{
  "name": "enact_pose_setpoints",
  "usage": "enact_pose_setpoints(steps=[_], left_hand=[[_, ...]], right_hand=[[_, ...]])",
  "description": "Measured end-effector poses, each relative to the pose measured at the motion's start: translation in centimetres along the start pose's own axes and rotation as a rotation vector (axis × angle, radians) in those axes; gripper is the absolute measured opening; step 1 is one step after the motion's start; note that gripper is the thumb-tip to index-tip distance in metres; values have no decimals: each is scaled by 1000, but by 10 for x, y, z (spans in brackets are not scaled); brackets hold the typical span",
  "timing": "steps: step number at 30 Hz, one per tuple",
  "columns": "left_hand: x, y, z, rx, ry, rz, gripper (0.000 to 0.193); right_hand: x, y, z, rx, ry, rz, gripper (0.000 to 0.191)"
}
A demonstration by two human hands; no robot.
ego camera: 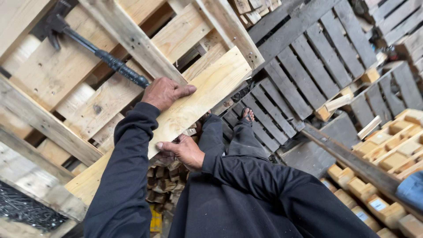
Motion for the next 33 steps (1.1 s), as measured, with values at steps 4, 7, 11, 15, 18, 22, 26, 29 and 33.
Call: enact_pose_setpoints(steps=[4, 7, 11, 15, 18, 22, 26, 29, 33], left_hand=[[-3, 5, 9, 102, -5, -43, 63], [-1, 4, 12, 114, 23, -35, 60], [2, 1, 8, 61, 40, 0, 62], [3, 0, -2, 33, 42, 23, 68], [6, -15, -6, 102, 46, 59, 73], [17, -69, -15, 217, 82, 98, 66], [84, -183, -63, 219, 353, 493, 48], [126, -219, -146, 233, 51, 573, 41], [177, -172, -223, 538, -302, 535, 47]], right_hand=[[-5, -11, 13, -36, 47, 11, 29], [-7, -13, 19, -75, 54, -4, 29], [-8, -8, 31, -179, 103, -48, 27], [-11, -5, 28, -76, 21, -90, 27], [-11, 2, 20, -123, 64, -126, 30], [-15, 10, -14, -187, 120, -184, 33], [-34, 27, -93, 3, -226, -429, 28], [-54, 21, -125, -153, -164, -323, 12], [-66, 10, -159, -21, -207, -223, 18]])
Point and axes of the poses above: each hand's wrist, its own x-axis away from the middle knuckle, its own y-axis out of the palm, z = x × y, the point moved 9 cm from there along -x, towards the middle knuckle, and after that the axes turned 11 degrees about -y, right-handed, at the moved point
